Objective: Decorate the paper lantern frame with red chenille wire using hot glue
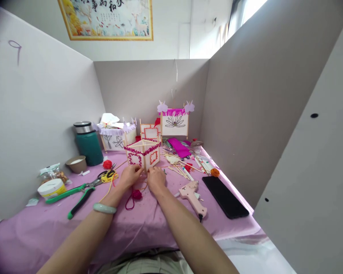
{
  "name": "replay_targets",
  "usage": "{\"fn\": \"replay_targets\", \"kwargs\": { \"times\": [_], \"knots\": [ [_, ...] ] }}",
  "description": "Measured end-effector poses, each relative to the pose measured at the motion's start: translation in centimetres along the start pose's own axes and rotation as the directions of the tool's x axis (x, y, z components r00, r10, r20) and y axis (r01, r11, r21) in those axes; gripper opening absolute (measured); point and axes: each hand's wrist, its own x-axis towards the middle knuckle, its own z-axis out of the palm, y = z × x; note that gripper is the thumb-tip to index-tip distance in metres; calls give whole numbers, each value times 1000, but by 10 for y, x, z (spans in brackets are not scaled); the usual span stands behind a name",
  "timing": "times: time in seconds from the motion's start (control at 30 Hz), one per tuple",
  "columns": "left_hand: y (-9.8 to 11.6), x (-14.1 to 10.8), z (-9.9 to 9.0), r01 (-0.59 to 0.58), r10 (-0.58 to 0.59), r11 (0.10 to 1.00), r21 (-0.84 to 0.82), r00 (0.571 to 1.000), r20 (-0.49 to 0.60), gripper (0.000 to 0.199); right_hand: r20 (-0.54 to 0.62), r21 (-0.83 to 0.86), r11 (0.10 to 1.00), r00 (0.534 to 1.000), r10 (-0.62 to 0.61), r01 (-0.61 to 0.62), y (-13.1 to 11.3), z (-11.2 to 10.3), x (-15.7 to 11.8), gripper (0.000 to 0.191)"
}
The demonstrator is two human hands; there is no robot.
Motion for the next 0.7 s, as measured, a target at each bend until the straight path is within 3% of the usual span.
{"fn": "replay_targets", "kwargs": {
  "times": [0.13,0.23,0.33,0.43,0.7],
  "knots": [
    [2,0,-5,-78,72,997,-17,972,-223,21,-6,9,1000,1000,-1,1,-1,-1,0,28],
    [6,5,-14,-131,114,991,-9,897,-427,25,-12,23,1000,1000,3,-2,-2,-3,0,28],
    [14,15,-27,-182,168,983,30,822,-545,37,-11,36,999,1000,6,-6,-1,-4,0,27],
    [20,31,-36,-228,233,971,78,806,-545,37,-1,41,999,1000,16,-16,0,-5,0,27],
    [21,54,-38,-257,281,960,115,853,-440,20,28,61,998,999,16,-18,2,-1,2,29]
  ]
}}
